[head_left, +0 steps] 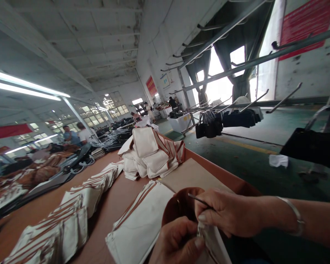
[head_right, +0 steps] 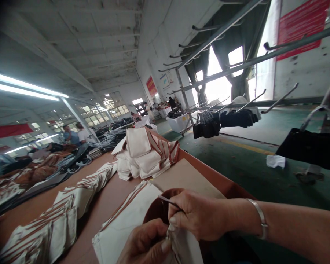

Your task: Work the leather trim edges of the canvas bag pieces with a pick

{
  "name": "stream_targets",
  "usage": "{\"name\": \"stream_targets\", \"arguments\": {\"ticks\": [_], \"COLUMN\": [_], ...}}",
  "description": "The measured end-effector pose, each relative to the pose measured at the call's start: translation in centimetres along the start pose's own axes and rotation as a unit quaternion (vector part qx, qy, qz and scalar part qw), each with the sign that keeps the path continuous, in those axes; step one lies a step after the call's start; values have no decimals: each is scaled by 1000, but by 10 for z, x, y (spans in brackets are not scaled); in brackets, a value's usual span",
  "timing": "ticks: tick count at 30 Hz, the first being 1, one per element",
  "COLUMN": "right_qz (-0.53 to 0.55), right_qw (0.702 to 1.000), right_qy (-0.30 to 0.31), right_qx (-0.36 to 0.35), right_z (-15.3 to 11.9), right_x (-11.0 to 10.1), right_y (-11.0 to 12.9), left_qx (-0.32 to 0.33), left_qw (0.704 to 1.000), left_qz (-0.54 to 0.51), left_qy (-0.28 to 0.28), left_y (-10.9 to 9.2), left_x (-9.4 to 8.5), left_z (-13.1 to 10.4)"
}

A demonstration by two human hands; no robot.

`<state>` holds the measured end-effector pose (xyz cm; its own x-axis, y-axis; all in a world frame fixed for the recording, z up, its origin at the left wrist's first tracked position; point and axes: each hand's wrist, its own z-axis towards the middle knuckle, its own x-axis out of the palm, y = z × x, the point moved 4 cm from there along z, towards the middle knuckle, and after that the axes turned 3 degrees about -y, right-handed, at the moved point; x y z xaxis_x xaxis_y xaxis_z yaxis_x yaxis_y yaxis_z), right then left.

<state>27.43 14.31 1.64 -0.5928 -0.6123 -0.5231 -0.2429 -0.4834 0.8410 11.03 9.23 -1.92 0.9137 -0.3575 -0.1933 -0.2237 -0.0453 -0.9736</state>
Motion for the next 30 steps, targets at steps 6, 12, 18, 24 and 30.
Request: {"name": "stream_targets", "arguments": {"ticks": [6, 12, 18, 24, 30], "right_qz": [144, 83, 49, -26, -55], "right_qw": [981, 994, 996, 996, 997], "right_qy": [54, 0, 13, -30, -31], "right_qx": [116, 66, 78, 75, 52], "right_z": [3, 1, 0, -1, -5], "right_x": [13, 6, 8, 9, 9], "right_y": [-21, -11, -9, -7, 0], "left_qx": [-51, -96, -84, -89, -84], "left_qw": [998, 993, 991, 989, 991], "left_qz": [-28, -4, -62, -77, -45], "left_qy": [-17, -66, -86, -84, -97], "left_y": [21, 28, 23, 32, 35], "left_x": [-3, -4, -1, -4, -4], "left_z": [1, 6, 6, 7, 8]}}
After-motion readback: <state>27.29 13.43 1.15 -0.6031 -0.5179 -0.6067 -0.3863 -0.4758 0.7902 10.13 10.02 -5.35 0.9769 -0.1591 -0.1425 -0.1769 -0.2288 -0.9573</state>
